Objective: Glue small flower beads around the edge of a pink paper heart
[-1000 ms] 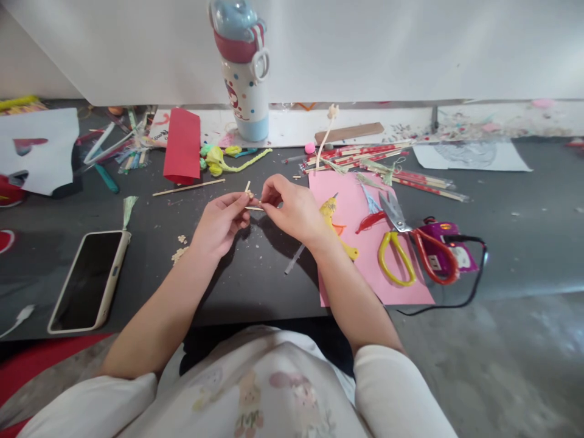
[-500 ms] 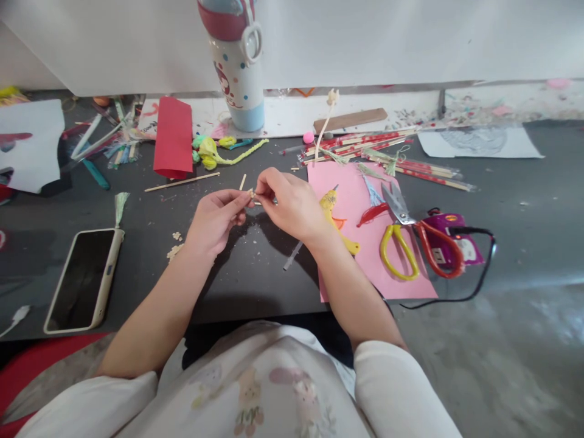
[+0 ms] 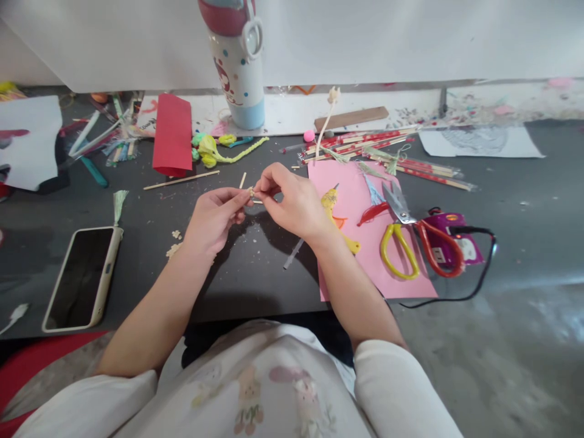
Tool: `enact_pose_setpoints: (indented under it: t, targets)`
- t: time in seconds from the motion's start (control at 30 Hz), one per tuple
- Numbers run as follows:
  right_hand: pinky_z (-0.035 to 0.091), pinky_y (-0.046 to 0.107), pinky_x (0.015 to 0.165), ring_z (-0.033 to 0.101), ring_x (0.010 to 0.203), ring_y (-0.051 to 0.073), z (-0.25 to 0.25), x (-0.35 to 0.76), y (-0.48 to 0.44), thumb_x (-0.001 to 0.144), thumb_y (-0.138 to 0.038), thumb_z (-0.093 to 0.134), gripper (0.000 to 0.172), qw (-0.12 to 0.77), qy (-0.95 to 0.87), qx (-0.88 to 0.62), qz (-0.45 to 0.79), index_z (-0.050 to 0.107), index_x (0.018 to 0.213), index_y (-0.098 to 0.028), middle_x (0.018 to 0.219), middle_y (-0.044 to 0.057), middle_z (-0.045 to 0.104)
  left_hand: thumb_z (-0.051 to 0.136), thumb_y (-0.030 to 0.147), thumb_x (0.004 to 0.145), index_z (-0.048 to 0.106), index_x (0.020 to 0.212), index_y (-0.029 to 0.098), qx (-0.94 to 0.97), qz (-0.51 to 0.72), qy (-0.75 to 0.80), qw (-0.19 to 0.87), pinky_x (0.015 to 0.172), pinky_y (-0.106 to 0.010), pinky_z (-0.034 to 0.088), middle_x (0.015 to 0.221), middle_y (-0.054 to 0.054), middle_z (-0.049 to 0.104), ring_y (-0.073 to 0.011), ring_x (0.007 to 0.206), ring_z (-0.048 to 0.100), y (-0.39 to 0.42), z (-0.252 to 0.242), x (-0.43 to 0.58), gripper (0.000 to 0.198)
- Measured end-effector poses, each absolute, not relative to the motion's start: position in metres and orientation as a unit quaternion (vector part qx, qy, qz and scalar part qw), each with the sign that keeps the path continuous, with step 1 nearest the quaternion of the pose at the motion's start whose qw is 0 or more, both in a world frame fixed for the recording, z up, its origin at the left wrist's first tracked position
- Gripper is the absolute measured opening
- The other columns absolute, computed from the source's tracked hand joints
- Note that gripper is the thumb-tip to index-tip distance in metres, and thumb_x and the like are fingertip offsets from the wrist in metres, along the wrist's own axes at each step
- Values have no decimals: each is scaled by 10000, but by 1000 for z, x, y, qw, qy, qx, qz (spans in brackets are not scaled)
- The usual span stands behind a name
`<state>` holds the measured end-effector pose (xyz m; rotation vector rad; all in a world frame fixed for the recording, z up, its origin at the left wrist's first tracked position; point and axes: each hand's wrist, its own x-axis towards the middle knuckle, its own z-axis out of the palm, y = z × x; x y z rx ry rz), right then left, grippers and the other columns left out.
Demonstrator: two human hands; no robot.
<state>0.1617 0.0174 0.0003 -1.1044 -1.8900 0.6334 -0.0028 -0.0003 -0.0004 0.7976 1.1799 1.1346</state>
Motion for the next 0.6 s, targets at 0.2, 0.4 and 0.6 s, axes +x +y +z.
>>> enact_pose_setpoints:
  t: [0.2,0.4,0.6]
  targets:
    - [543,313,743,687,791,155,0,162,17,838,-152,586,136,403,-776,-433,220,486,858,-242,856,-2,703,875,412,612,726,708,155,353,497,511,606,431,-184,320,630,-4,659,-29,451,451,0,-2,-3,312]
    - [525,320,749,676,813,167,1,162,16,849,-116,538,142,377,-796,-434,192,481,846,-246,873,14,704,851,423,638,732,711,157,380,499,522,578,434,-183,326,645,-11,678,-30,451,450,0,-4,-2,300]
    - [543,328,759,687,802,165,3,162,15,850,-139,581,105,400,-779,-433,214,548,885,-233,887,16,717,842,400,662,740,725,157,385,506,524,567,440,-181,330,638,-9,679,-31,448,448,1,-4,-4,272]
